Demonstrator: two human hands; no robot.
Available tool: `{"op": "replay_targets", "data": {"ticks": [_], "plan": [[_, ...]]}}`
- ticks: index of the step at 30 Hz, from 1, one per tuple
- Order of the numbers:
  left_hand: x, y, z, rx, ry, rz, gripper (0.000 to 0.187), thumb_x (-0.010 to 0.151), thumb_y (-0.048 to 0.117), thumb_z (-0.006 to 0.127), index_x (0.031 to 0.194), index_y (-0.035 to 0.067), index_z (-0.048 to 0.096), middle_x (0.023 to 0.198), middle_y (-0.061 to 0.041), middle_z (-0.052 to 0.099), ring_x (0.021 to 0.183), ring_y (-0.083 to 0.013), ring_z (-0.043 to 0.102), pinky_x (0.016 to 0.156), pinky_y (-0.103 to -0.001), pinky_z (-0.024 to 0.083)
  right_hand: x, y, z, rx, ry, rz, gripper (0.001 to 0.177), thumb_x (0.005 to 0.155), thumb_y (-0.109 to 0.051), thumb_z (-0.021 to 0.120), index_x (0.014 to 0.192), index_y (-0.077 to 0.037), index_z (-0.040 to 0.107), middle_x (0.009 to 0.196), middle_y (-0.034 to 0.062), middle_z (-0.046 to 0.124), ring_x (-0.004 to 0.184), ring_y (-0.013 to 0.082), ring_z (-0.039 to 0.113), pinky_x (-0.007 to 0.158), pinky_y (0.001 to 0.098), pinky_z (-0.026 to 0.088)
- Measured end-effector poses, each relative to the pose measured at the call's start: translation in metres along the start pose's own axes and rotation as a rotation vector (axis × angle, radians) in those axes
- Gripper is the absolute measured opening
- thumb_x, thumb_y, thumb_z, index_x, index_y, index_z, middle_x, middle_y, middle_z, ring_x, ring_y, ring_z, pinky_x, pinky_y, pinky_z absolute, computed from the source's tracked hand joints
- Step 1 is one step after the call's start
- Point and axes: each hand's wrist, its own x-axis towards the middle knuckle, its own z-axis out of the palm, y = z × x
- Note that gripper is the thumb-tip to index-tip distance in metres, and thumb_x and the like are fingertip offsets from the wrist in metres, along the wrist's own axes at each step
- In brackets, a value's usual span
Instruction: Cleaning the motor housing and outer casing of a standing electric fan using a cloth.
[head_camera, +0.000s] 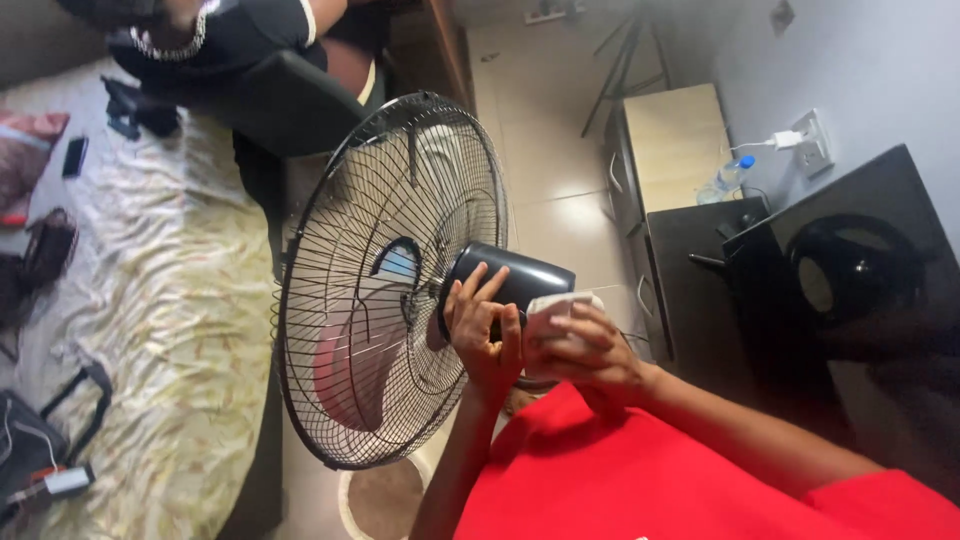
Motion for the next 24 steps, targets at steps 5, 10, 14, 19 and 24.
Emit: {"op": "replay_targets", "data": {"ticks": [5, 10, 14, 19, 24], "plan": [[0.004, 0.007, 0.022, 0.138, 0.094, -0.014, 0.017, 0.096, 0.016, 0.060, 0.082, 0.008, 0.054, 0.128, -0.013, 0.073, 0.132, -0.0336, 0.063, 0.122, -0.052, 0.034, 0.014, 0.043, -0.009, 0.231, 0.061, 0.218, 0.025, 0.092, -0.006, 0.065, 0.115, -0.013, 0.072, 0.139, 0.0046, 0.063, 0.139, 0.0284, 0.050, 0.120, 0.0463, 0.038], [0.008, 0.018, 0.024, 0.295, 0.176, -0.054, 0.008, 0.096, 0.015, 0.059, 0.091, 0.009, 0.057, 0.126, -0.011, 0.073, 0.131, -0.0329, 0.064, 0.121, -0.052, 0.035, -0.009, 0.087, 0.017, 1.078, 0.203, 1.069, 0.024, 0.111, -0.013, 0.050, 0.123, -0.006, 0.068, 0.134, 0.0080, 0.068, 0.113, 0.0229, 0.064, 0.094, 0.0340, 0.054], [0.008, 0.023, 0.028, 0.396, 0.170, -0.068, 0.023, 0.093, 0.025, 0.067, 0.088, 0.009, 0.052, 0.125, -0.011, 0.070, 0.129, -0.0327, 0.061, 0.119, -0.051, 0.034, -0.008, 0.104, 0.015, 1.485, 0.032, 1.486, 0.039, 0.111, -0.022, 0.045, 0.146, -0.010, 0.056, 0.117, 0.0138, 0.069, 0.088, 0.0244, 0.066, 0.066, 0.0349, 0.057], [-0.003, 0.031, 0.036, 0.407, 0.201, -0.131, 0.019, 0.099, 0.019, 0.063, 0.091, 0.009, 0.049, 0.133, -0.013, 0.067, 0.137, -0.0334, 0.058, 0.124, -0.052, 0.033, 0.027, 0.086, -0.014, 1.555, 0.080, 1.757, 0.041, 0.106, -0.022, 0.042, 0.145, -0.010, 0.050, 0.126, 0.0111, 0.066, 0.105, 0.0250, 0.072, 0.081, 0.0423, 0.065], [-0.001, 0.038, 0.040, 0.387, 0.195, -0.233, 0.011, 0.100, 0.016, 0.059, 0.107, 0.009, 0.062, 0.135, -0.008, 0.066, 0.143, -0.0304, 0.053, 0.127, -0.052, 0.024, 0.021, 0.084, -0.029, 1.508, -0.077, 2.168, 0.036, 0.104, -0.014, 0.039, 0.137, -0.001, 0.034, 0.121, 0.0222, 0.056, 0.104, 0.0374, 0.067, 0.095, 0.0554, 0.059]]}}
